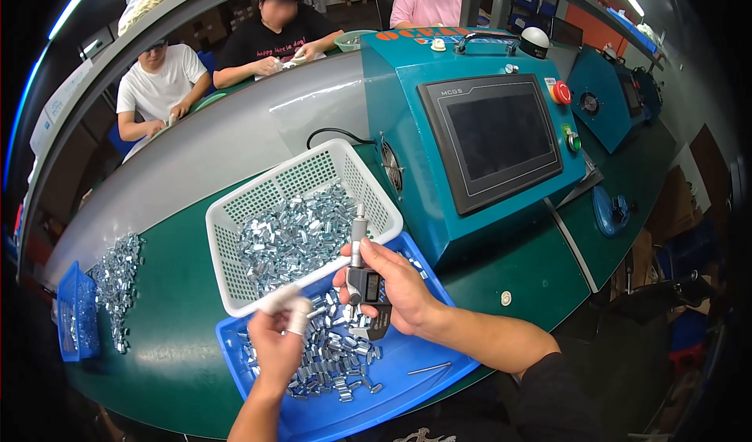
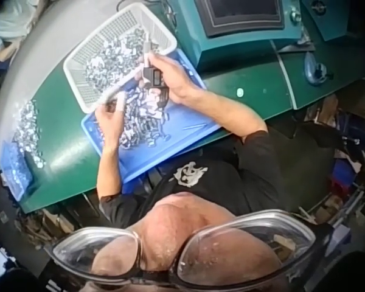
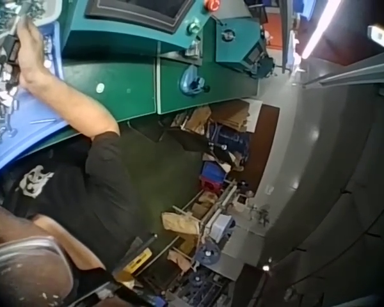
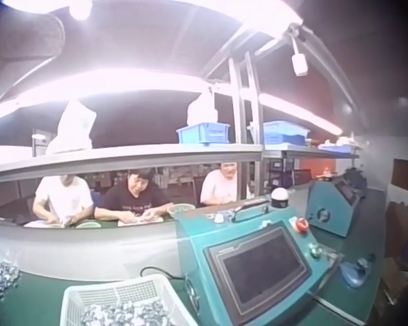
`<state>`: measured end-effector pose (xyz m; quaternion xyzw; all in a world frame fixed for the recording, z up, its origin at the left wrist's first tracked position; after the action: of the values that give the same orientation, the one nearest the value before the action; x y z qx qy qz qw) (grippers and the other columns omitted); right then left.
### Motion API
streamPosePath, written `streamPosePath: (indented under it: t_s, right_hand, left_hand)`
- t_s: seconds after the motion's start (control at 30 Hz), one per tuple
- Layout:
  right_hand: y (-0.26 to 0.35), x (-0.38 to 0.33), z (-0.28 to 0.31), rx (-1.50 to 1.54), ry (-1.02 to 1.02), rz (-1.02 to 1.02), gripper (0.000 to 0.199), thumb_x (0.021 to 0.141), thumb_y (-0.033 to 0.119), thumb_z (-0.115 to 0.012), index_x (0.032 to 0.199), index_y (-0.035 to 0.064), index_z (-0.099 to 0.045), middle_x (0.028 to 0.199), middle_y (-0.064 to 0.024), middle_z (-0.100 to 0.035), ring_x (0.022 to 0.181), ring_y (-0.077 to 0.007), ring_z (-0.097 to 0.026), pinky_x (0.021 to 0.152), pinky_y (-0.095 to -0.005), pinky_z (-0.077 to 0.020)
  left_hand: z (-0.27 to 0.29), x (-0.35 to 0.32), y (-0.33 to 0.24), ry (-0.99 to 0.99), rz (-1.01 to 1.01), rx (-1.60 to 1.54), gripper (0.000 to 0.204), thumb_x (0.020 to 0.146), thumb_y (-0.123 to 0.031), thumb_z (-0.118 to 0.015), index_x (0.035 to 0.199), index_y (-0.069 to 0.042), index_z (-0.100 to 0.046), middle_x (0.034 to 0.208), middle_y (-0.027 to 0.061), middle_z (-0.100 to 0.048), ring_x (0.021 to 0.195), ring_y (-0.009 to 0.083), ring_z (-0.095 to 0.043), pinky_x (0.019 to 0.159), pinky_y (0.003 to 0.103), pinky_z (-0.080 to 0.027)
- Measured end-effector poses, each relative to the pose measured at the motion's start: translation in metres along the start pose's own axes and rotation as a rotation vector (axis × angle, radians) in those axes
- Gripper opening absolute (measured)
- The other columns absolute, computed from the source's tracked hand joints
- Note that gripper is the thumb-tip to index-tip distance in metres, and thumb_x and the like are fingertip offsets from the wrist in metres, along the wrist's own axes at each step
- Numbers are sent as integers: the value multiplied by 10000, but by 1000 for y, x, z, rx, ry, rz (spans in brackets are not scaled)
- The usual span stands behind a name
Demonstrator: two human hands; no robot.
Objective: Measure small metal components using a digital micrometer at a manual workstation.
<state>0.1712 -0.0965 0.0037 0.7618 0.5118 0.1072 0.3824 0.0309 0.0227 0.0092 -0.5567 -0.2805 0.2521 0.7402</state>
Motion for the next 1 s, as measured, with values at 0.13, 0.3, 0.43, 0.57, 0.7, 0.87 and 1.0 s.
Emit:
streamPosePath:
  t_s: [0.13, 0.3, 0.43, 0.57, 0.7, 0.87, 1.0]
  right_hand:
    - [-1, 3, -3, 4, -10, -12, 403, 984, 401, -369, 1208, 72, -431, 899, -125, -608, 714, -158, -629, 409, -214, -422]
    - [1, 1, -2, 44, -12, -18, 423, 972, 419, -385, 1233, 87, -408, 892, -136, -606, 717, -167, -629, 413, -220, -426]
    - [-1, 1, -3, 20, 4, -29, 388, 970, 383, -402, 1206, 77, -432, 893, -148, -610, 734, -177, -632, 414, -221, -431]
    - [-2, 1, -2, 31, 19, -27, 376, 966, 367, -414, 1185, 63, -448, 899, -153, -610, 742, -185, -632, 417, -223, -437]
    - [-2, 0, -2, 44, 14, -24, 371, 963, 355, -423, 1174, 52, -455, 899, -154, -609, 745, -192, -631, 421, -228, -443]
    - [-3, 0, -3, 40, 8, -32, 375, 956, 353, -433, 1171, 47, -455, 900, -154, -611, 747, -195, -630, 429, -235, -447]
    - [-3, 0, -2, 44, 8, -24, 378, 952, 352, -440, 1171, 45, -455, 898, -155, -614, 750, -198, -630, 432, -238, -448]
  left_hand:
    - [-33, -16, -4, 352, -199, 773, 359, 741, -208, -720, 1027, -5, -643, 856, 144, -576, 762, 295, -586, 689, 394, -489]
    - [-42, -20, 8, 453, -240, 869, 300, 744, -215, -702, 954, -4, -669, 844, 148, -538, 806, 316, -566, 703, 419, -474]
    - [-40, -21, 8, 468, -204, 854, 248, 733, -188, -710, 895, -4, -671, 833, 145, -534, 806, 318, -565, 697, 418, -468]
    - [-41, -20, 9, 448, -208, 802, 225, 724, -174, -716, 867, -9, -662, 822, 146, -533, 801, 321, -561, 697, 418, -465]
    - [-44, -20, 9, 464, -251, 738, 204, 721, -153, -711, 857, -12, -654, 806, 145, -536, 799, 326, -557, 703, 425, -462]
    - [-45, -21, 13, 496, -249, 744, 180, 724, -133, -698, 851, -12, -654, 768, 137, -540, 797, 323, -557, 706, 430, -461]
    - [-41, -20, 11, 483, -273, 719, 176, 734, -134, -688, 852, -9, -653, 768, 142, -556, 792, 321, -559, 700, 425, -460]
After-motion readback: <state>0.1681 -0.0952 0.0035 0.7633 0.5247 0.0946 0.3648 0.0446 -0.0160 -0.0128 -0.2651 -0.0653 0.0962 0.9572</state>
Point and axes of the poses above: each hand's wrist, its own x-axis towards the middle knuckle, its own z-axis out of the back of the hand, y = z × x, the point moved 5 cm from there along x, towards the middle knuckle
